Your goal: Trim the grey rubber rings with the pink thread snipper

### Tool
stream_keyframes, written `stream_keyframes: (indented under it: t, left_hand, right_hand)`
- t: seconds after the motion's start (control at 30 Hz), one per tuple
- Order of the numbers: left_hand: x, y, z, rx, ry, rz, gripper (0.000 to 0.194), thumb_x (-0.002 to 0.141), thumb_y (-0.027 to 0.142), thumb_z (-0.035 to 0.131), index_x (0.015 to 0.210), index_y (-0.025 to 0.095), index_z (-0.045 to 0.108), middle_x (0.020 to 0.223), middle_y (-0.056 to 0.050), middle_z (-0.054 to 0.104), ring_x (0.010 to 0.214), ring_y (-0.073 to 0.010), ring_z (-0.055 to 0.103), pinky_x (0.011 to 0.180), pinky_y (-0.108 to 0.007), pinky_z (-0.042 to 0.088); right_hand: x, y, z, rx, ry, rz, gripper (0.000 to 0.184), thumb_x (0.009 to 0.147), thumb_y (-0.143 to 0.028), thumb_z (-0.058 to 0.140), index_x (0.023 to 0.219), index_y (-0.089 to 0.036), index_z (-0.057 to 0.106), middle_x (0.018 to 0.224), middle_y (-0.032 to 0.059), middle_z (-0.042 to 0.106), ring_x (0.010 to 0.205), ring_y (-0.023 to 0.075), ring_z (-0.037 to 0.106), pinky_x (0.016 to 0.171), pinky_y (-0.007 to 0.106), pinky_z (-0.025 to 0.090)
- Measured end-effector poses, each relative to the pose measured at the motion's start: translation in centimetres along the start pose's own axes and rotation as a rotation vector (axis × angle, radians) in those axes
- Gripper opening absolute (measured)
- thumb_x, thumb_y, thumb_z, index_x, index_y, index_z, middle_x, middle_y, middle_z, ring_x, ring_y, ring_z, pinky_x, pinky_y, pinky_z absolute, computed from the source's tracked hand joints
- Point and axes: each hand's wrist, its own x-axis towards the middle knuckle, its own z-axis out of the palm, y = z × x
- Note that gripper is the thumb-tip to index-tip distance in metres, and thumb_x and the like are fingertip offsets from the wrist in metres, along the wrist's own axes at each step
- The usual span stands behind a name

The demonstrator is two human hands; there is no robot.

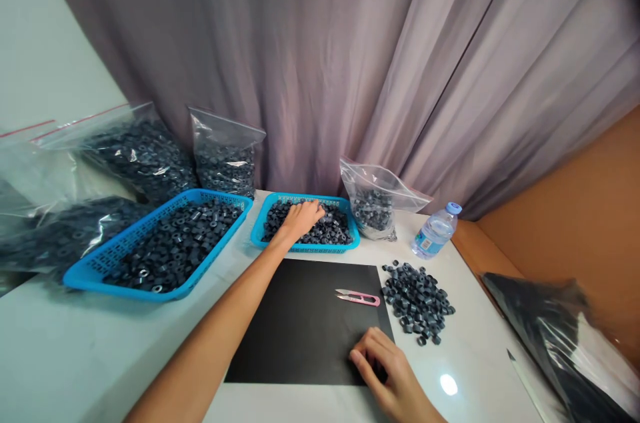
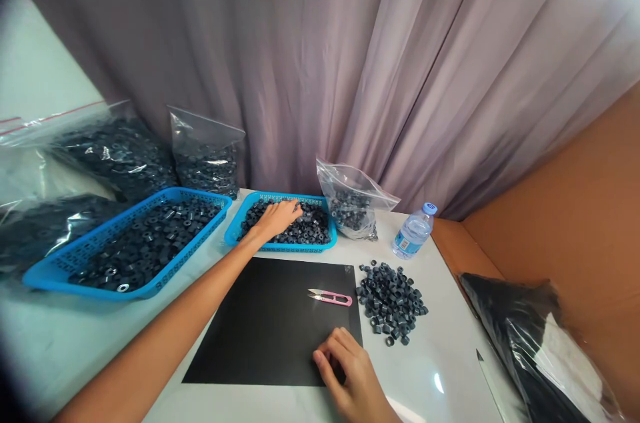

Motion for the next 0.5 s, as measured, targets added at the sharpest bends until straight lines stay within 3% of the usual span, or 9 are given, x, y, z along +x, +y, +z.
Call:
stream_keyframes:
  t: [0.27,0.37,0.5]
  left_hand:
    - [1.8,-0.9,-2.5,-0.209,0.134,-0.004,0.035,0.094,0.034,0.061,0.125,0.018,0.059,0.126,-0.010,0.062,0.105,-0.0242,0.064,0.088,-0.045,0.056]
    - [0.3,-1.7,-2.9,-0.300,0.202,-0.002,0.035,0.094,0.035,0.061,0.124,0.017,0.060,0.126,-0.009,0.062,0.105,-0.0248,0.064,0.088,-0.045,0.056]
    - [-4.2,-3.1,-3.0,-0.409,0.291,0.001,0.031,0.095,0.037,0.059,0.117,0.015,0.062,0.114,-0.007,0.066,0.095,-0.0217,0.066,0.081,-0.040,0.056]
  right_hand:
    - [0.1,-0.4,-0.3,0.028,0.040,0.059,0.030,0.103,-0.033,0.045,0.078,-0.022,0.059,0.077,0.0035,0.058,0.073,0.0175,0.056,0.065,0.029,0.045]
    - [0.3,-0.5,-0.3,0.055,0.103,0.159,0.033,0.102,-0.037,0.046,0.077,-0.021,0.060,0.073,0.0014,0.056,0.068,0.0155,0.054,0.061,0.027,0.042]
    - [0.5,-0.7,-0.2,0.036,0.151,0.226,0.036,0.102,-0.041,0.046,0.079,-0.019,0.063,0.073,0.0007,0.056,0.067,0.0145,0.054,0.060,0.025,0.041]
